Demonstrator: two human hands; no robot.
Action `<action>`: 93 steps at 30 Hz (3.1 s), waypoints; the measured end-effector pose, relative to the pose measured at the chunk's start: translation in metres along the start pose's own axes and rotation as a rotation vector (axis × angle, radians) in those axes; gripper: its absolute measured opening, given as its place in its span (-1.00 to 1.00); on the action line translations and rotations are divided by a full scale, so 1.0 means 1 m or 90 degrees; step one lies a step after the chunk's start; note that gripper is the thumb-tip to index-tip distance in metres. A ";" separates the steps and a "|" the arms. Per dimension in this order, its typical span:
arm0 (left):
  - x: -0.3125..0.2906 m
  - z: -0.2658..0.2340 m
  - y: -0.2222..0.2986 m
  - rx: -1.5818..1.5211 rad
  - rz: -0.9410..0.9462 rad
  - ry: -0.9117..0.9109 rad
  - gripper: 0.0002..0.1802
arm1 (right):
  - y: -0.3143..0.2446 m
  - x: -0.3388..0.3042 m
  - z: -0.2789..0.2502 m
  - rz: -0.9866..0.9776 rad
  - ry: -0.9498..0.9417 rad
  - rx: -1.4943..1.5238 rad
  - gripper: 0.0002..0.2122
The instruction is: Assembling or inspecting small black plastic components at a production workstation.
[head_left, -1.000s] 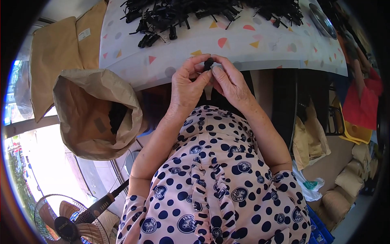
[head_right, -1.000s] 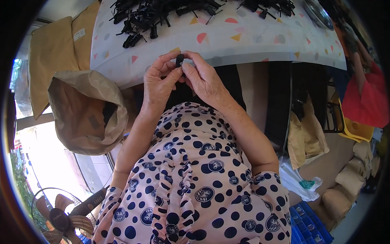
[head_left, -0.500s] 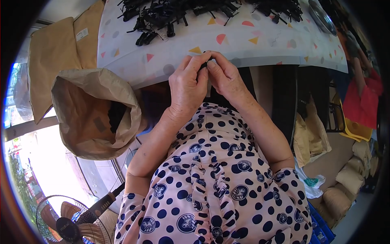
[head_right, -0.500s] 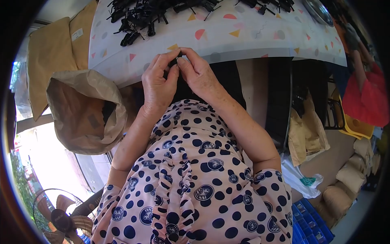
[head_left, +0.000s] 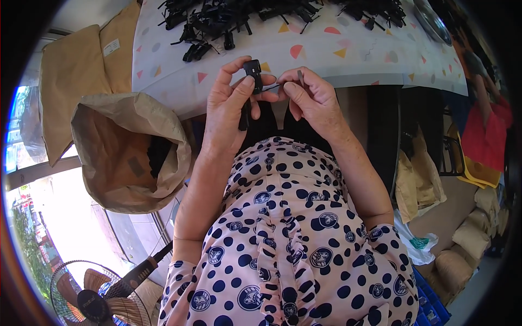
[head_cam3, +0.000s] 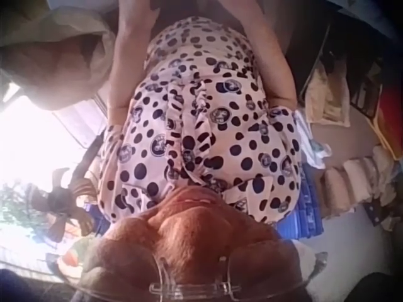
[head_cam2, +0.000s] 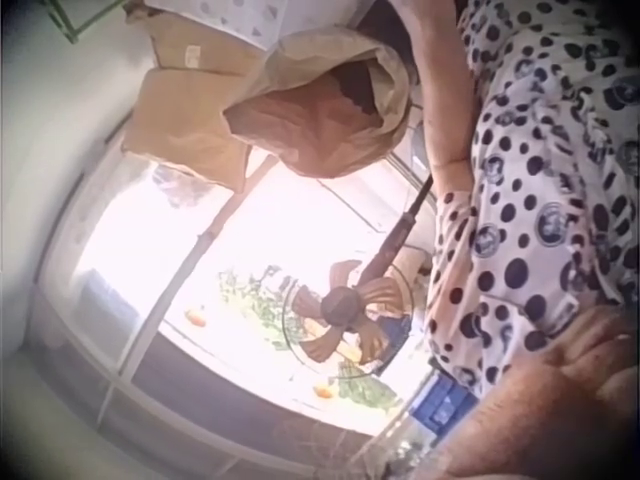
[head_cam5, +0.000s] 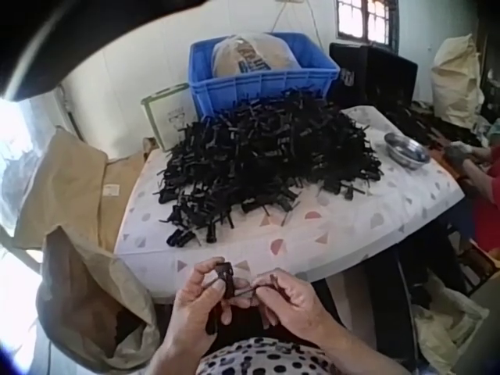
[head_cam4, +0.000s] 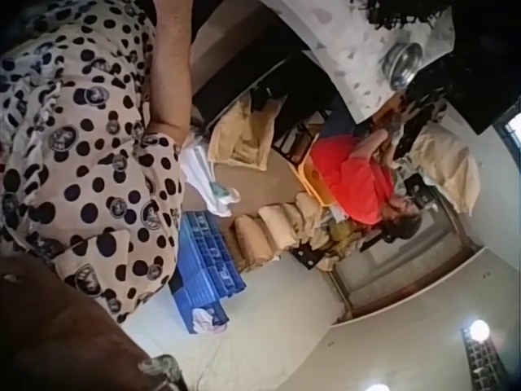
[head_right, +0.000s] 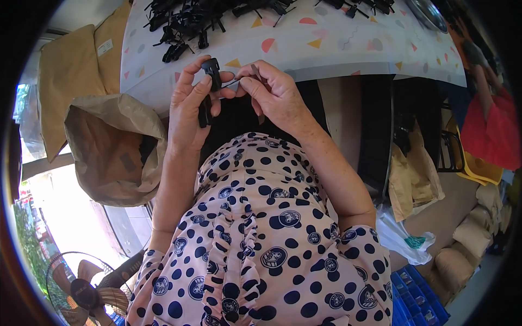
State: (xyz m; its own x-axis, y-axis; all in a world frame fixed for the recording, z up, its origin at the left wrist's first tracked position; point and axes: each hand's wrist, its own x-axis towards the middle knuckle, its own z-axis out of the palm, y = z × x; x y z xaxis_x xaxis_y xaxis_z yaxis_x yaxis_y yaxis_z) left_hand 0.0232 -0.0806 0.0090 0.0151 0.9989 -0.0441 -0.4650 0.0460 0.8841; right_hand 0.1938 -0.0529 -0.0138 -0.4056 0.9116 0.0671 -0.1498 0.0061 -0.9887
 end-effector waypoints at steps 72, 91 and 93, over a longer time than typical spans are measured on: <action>-0.002 -0.028 0.015 0.808 0.337 0.039 -0.25 | -0.020 0.083 -0.005 0.104 -0.175 -0.044 -0.79; -0.002 0.004 -0.010 0.840 0.150 -0.207 -0.33 | 0.011 0.009 -0.026 0.325 -0.143 0.250 -0.83; -0.005 0.004 -0.010 0.810 0.150 -0.199 -0.36 | 0.010 0.007 -0.025 0.316 -0.151 0.209 -0.81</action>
State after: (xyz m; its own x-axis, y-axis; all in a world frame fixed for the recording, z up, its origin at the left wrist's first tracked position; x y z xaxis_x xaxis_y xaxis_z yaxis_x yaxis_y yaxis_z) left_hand 0.0316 -0.0862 0.0019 0.3295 0.9357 0.1263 0.6589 -0.3237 0.6790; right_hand 0.2125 -0.0361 -0.0263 -0.6801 0.6581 -0.3231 -0.1467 -0.5539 -0.8196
